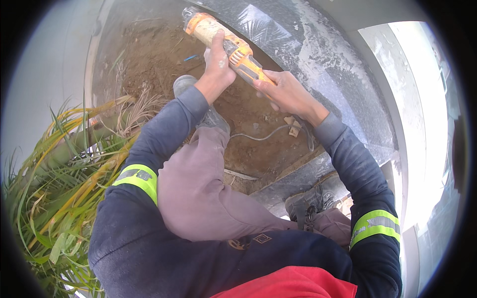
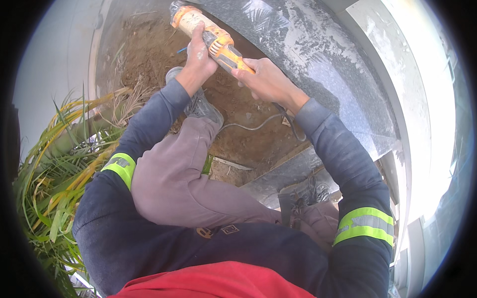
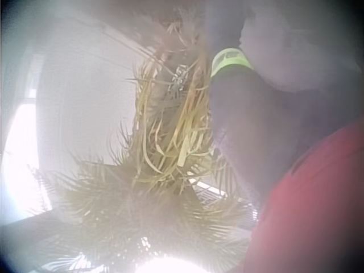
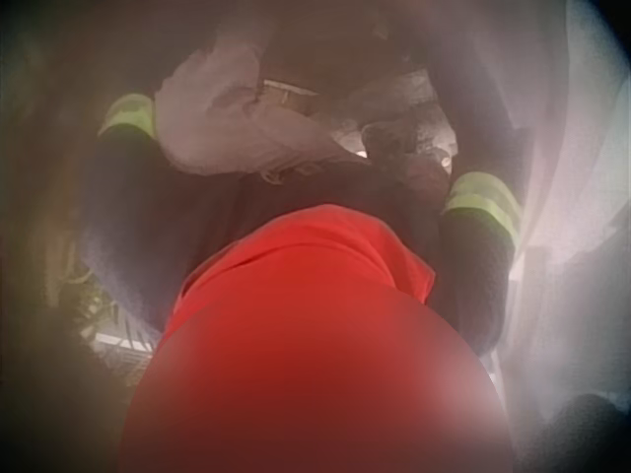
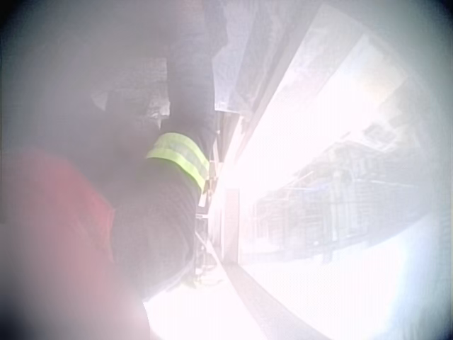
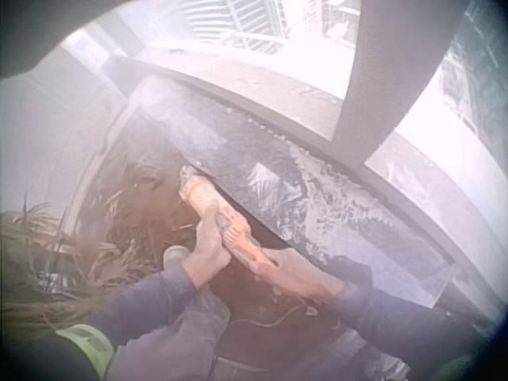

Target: The person uses an angle grinder to cut or grind a concrete floor surface near a glass wall. The tool is held with both hands and moved along the surface, generating dust. The person remains in a kneeling or crouched position throughout.

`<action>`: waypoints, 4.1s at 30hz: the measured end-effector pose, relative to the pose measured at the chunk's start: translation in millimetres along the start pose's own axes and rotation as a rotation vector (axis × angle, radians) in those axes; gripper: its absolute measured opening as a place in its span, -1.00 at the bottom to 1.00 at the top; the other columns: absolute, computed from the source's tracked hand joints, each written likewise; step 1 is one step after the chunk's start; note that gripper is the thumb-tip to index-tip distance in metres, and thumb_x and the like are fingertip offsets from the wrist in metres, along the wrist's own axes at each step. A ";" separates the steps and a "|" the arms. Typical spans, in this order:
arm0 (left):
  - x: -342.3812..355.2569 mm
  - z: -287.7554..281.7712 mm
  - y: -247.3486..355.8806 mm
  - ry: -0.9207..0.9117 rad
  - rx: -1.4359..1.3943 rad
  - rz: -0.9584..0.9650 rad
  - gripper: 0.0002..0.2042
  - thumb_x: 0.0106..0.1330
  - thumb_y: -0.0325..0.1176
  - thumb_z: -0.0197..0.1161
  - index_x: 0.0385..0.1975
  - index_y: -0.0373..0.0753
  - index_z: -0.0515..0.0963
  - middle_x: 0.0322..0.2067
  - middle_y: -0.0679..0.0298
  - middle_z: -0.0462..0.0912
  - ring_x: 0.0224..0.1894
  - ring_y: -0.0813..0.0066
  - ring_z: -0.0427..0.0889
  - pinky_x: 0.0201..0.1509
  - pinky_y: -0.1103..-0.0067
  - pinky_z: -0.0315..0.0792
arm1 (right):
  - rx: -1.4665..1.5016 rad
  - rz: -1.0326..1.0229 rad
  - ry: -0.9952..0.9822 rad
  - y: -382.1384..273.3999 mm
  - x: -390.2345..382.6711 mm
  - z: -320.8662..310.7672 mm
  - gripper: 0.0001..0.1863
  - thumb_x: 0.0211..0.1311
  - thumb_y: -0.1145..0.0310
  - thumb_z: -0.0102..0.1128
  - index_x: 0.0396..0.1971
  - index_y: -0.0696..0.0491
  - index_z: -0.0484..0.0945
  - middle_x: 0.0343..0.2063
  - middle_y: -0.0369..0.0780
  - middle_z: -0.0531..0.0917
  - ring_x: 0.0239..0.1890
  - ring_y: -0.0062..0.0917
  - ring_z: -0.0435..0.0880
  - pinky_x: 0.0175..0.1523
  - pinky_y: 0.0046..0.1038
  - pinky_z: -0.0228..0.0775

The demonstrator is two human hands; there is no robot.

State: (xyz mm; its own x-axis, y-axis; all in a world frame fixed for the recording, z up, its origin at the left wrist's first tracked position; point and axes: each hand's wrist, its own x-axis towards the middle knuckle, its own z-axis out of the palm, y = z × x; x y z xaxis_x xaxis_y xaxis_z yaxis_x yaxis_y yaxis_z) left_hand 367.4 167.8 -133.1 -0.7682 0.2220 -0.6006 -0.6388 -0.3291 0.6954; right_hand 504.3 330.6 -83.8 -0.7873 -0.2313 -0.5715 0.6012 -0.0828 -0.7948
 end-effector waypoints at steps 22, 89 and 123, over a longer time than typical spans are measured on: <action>-0.1 0.4 1.6 0.018 0.056 -0.035 -0.59 0.57 -0.03 0.05 0.08 -0.30 0.35 -0.11 0.08 0.61 -0.07 0.21 0.69 0.10 0.18 0.62 | 0.001 -0.025 0.000 2.5 4.9 -0.4 -0.64 0.49 0.13 0.15 -0.10 0.18 0.61 -0.49 -0.37 0.56 -0.64 -0.74 0.41 -0.51 -0.57 0.30; -12.8 1.9 -10.8 -0.009 0.047 -0.016 -0.61 0.58 -0.07 0.05 0.05 -0.33 0.34 -0.14 0.07 0.60 -0.11 0.19 0.69 0.01 0.18 0.65 | -0.029 0.038 -0.006 1.8 -15.8 -1.3 -0.61 0.51 0.11 0.13 0.01 0.15 0.60 -0.63 -0.42 0.41 -0.65 -0.75 0.38 -0.51 -0.54 0.28; -35.1 4.9 -26.0 -0.044 0.089 0.032 -0.61 0.59 -0.05 0.02 0.04 -0.32 0.37 -0.14 0.06 0.63 -0.10 0.20 0.71 0.05 0.20 0.64 | -0.019 0.011 -0.008 21.2 -35.8 -2.1 -0.59 0.52 0.12 0.15 0.11 0.14 0.60 -0.62 -0.41 0.44 -0.64 -0.75 0.40 -0.50 -0.55 0.29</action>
State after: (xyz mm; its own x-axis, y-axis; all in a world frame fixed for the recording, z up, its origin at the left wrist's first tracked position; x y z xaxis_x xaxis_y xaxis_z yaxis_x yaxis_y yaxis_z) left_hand 410.8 173.1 -128.2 -0.7881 0.2538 -0.5608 -0.6137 -0.2542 0.7475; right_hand 545.0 339.1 -80.7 -0.7798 -0.2397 -0.5783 0.6067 -0.0616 -0.7925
